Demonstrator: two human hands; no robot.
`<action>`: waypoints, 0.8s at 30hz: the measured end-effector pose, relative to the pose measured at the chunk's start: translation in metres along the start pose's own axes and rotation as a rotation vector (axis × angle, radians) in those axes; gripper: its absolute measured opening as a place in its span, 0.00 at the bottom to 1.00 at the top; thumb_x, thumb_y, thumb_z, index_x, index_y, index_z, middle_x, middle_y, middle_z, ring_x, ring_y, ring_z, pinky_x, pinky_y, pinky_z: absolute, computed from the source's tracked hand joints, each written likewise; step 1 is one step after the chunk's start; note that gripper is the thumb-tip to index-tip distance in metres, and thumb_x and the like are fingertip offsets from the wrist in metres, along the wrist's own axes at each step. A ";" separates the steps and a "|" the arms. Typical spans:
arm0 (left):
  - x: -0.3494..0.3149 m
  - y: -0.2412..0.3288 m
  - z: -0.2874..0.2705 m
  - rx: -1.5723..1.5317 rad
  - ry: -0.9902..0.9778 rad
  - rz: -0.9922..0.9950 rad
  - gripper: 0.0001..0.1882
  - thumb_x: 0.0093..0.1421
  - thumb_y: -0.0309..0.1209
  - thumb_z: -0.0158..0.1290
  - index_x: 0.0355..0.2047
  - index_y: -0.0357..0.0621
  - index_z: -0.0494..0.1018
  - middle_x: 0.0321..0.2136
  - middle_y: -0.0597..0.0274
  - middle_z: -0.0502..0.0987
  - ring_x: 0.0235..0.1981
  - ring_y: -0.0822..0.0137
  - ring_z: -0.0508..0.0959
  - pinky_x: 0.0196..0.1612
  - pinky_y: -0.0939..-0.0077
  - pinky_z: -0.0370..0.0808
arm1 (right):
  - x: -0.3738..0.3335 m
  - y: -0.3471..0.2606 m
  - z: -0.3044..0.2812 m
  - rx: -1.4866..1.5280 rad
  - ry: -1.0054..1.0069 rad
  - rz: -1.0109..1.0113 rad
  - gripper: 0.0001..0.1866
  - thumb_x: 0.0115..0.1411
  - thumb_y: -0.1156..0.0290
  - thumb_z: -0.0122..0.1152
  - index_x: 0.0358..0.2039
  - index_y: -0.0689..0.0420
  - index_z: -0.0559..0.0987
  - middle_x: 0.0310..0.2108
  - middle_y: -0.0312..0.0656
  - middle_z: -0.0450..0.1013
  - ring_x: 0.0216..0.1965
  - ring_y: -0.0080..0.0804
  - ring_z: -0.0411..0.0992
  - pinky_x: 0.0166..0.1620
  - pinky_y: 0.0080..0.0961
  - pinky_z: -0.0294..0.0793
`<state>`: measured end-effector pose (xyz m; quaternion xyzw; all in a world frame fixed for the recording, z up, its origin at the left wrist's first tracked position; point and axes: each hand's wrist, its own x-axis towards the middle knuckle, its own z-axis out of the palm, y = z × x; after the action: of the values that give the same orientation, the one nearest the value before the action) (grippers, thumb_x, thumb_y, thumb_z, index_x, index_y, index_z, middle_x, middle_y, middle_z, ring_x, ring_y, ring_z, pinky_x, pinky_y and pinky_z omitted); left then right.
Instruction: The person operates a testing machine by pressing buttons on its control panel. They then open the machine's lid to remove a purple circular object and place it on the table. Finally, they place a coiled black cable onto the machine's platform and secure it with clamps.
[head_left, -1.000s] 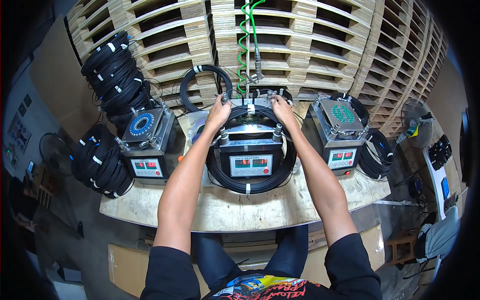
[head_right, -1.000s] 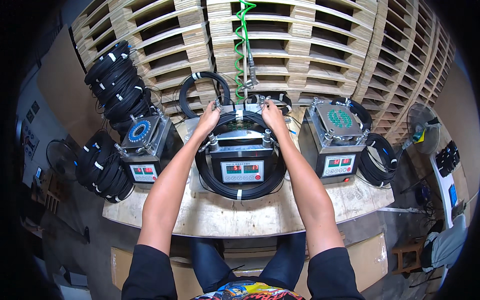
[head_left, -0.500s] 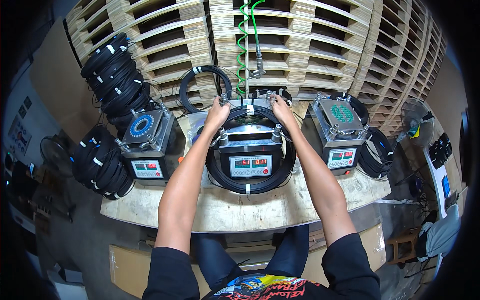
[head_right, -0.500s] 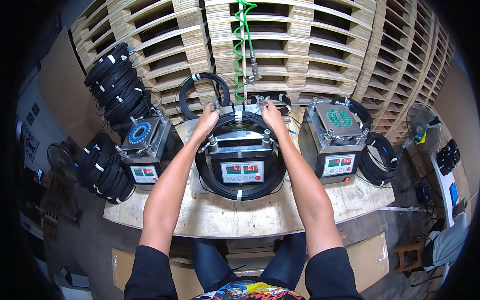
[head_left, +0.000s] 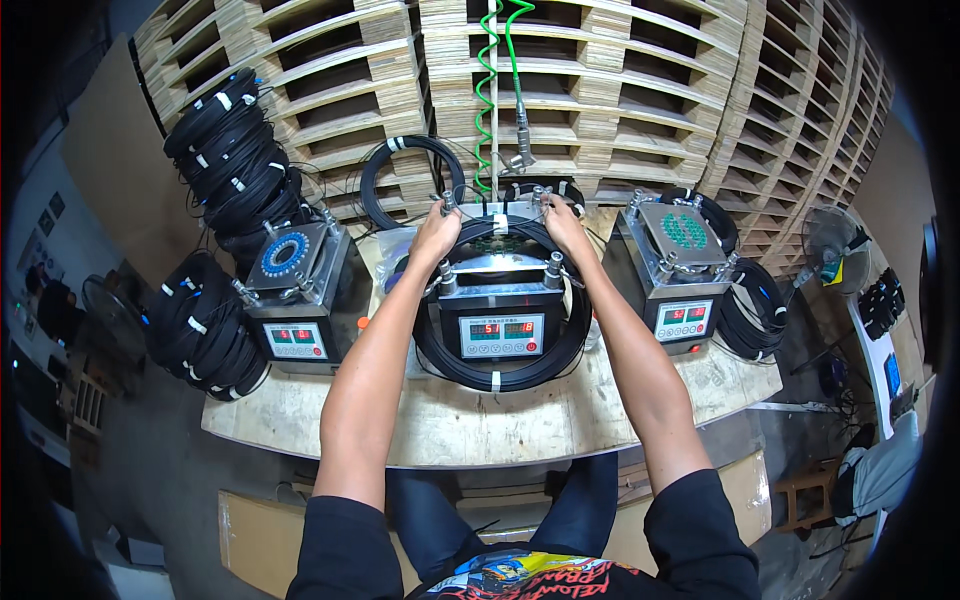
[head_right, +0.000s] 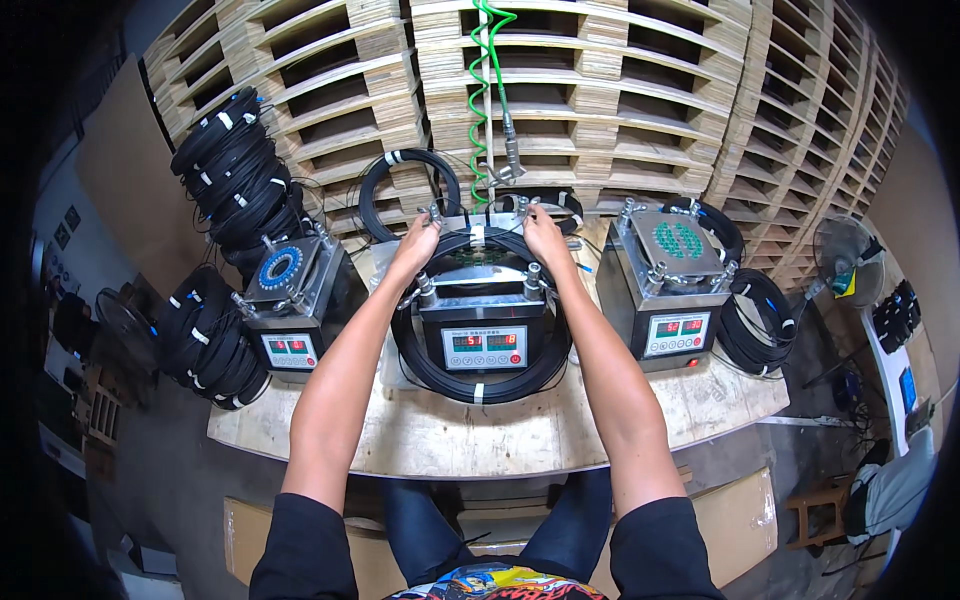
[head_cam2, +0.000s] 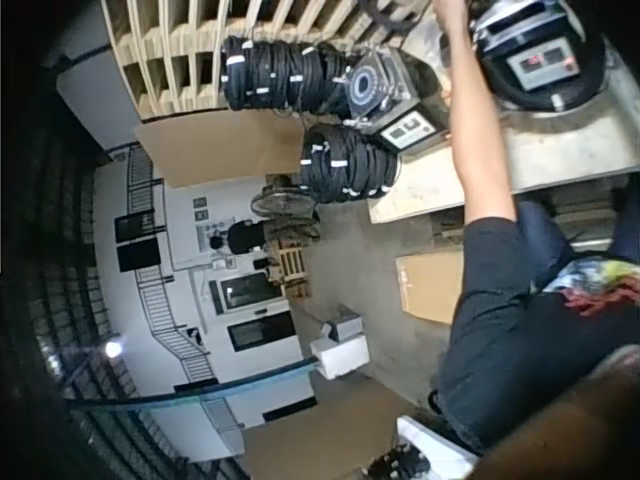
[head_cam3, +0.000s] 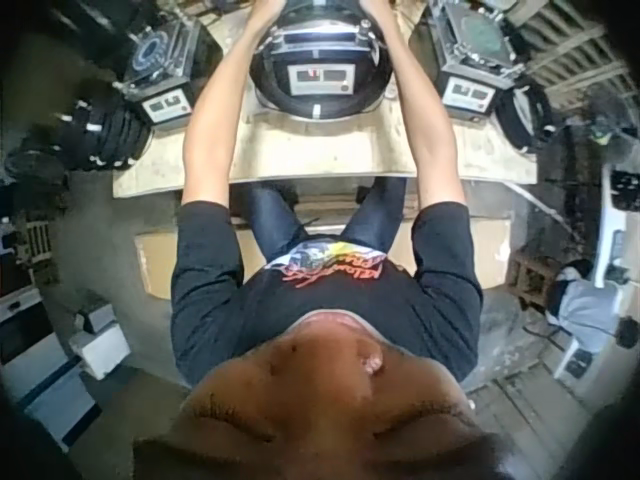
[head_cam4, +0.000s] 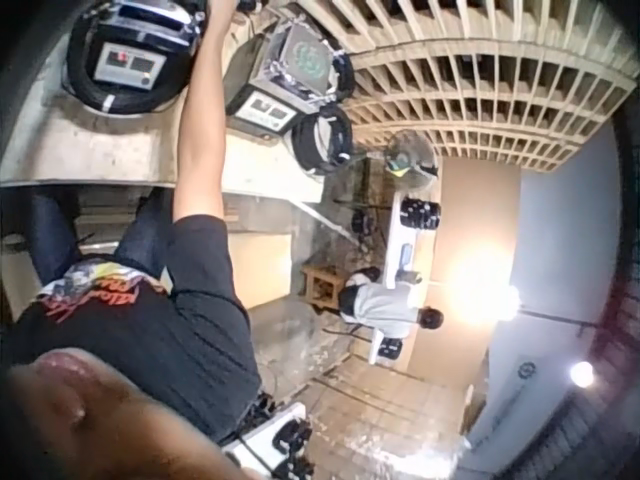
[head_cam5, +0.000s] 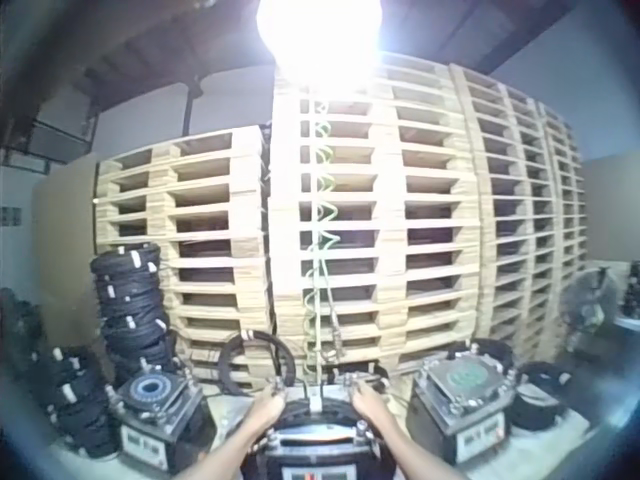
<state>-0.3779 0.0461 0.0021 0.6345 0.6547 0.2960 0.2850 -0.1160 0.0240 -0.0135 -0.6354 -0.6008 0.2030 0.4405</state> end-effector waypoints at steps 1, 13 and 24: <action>-0.002 0.003 -0.001 -0.016 -0.001 0.016 0.38 0.64 0.53 0.43 0.71 0.54 0.55 0.63 0.41 0.68 0.66 0.42 0.66 0.67 0.52 0.61 | 0.002 0.003 -0.001 0.005 -0.005 -0.006 0.24 0.69 0.60 0.47 0.61 0.58 0.71 0.55 0.61 0.72 0.59 0.56 0.70 0.60 0.39 0.67; -0.005 -0.003 -0.008 -0.166 -0.016 0.130 0.37 0.63 0.42 0.46 0.69 0.38 0.55 0.64 0.34 0.65 0.67 0.43 0.64 0.69 0.61 0.58 | -0.009 -0.017 -0.003 -0.079 -0.001 0.029 0.22 0.69 0.59 0.46 0.59 0.55 0.73 0.53 0.62 0.74 0.57 0.58 0.71 0.58 0.42 0.70; -0.014 0.013 -0.012 -0.026 -0.026 0.130 0.33 0.67 0.42 0.39 0.69 0.37 0.57 0.65 0.36 0.64 0.68 0.44 0.62 0.69 0.63 0.57 | 0.003 0.008 0.000 -0.001 -0.004 -0.049 0.25 0.68 0.60 0.44 0.61 0.59 0.71 0.57 0.61 0.71 0.60 0.58 0.68 0.63 0.41 0.66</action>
<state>-0.3772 0.0319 0.0197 0.6758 0.6043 0.3142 0.2818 -0.1111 0.0276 -0.0191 -0.6202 -0.6173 0.1932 0.4439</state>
